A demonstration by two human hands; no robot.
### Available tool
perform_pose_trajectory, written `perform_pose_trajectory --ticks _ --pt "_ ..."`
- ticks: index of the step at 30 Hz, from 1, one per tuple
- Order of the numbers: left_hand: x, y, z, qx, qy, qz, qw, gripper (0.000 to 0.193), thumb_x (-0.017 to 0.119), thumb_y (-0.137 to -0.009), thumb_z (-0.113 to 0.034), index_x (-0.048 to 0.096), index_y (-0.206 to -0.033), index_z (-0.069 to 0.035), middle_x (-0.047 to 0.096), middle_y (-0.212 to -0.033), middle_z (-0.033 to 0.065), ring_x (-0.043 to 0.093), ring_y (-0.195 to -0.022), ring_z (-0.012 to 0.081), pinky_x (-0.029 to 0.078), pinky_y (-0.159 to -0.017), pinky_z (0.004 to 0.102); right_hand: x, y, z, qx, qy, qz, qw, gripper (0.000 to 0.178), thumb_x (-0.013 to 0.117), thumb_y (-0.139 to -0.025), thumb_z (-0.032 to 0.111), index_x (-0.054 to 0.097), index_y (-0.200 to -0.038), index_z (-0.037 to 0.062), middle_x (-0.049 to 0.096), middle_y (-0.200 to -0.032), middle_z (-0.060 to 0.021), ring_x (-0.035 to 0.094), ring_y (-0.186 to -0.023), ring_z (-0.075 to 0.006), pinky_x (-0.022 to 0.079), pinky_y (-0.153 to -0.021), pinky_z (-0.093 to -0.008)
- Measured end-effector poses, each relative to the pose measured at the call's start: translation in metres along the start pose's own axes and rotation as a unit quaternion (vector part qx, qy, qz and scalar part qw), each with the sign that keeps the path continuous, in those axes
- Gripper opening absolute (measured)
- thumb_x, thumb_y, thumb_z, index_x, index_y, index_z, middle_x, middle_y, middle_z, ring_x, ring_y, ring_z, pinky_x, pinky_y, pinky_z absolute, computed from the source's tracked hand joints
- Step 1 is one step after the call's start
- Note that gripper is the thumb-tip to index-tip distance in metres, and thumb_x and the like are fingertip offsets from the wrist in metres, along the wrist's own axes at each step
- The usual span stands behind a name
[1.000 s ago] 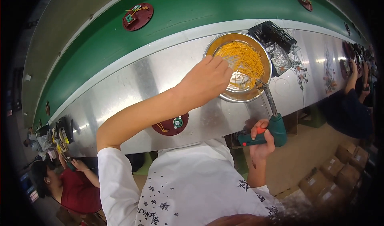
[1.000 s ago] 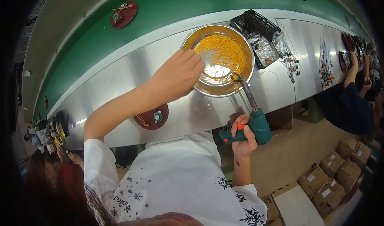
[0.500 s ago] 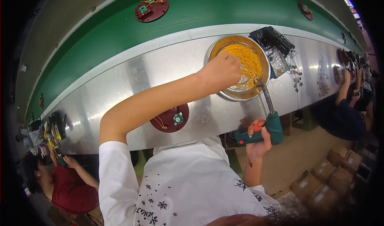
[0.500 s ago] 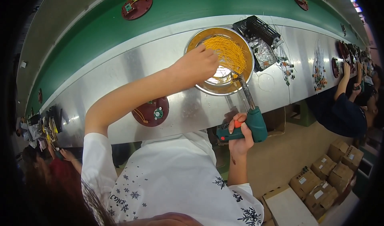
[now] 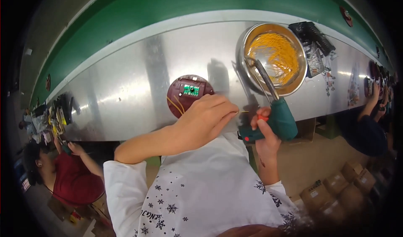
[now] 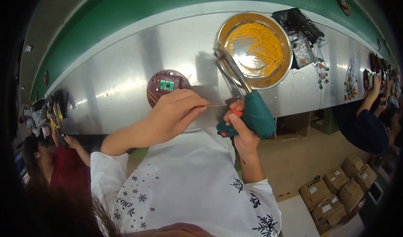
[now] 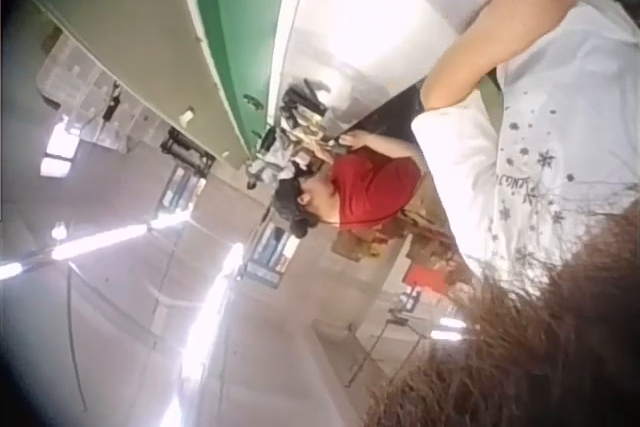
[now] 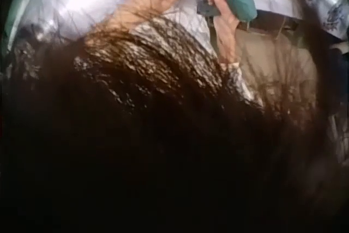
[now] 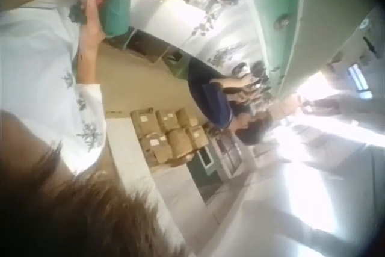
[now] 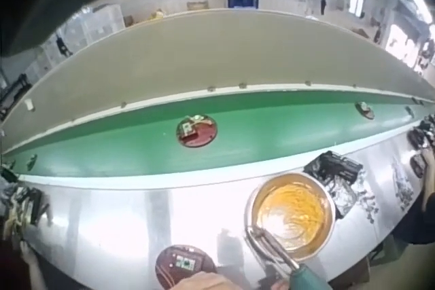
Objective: Assembling electronic components by picking parts, applying heat with a heat gun, and fastening with a screwdriver on an assembly line.
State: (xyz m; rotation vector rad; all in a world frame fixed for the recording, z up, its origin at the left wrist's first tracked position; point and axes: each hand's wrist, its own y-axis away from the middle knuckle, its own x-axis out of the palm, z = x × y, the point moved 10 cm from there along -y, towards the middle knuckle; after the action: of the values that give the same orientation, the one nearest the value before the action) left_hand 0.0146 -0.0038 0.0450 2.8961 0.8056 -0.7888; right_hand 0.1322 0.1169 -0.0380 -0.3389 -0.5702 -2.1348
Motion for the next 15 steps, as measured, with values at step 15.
perform_pose_trajectory --ticks 15 --pt "0.003 0.079 0.053 -0.158 0.275 -0.089 0.944 0.009 0.062 -0.089 0.000 0.066 -0.098 0.002 0.065 -0.085 0.0099 0.062 -0.076 0.0190 0.048 -0.069 0.0283 0.073 -0.007 -0.032 0.062 0.070 0.087 0.992 0.040 0.066 -0.074 -0.013 0.051 -0.107 0.0034 0.051 -0.108 -0.0098 0.057 -0.091 -0.0180 0.048 -0.082 -0.0316"
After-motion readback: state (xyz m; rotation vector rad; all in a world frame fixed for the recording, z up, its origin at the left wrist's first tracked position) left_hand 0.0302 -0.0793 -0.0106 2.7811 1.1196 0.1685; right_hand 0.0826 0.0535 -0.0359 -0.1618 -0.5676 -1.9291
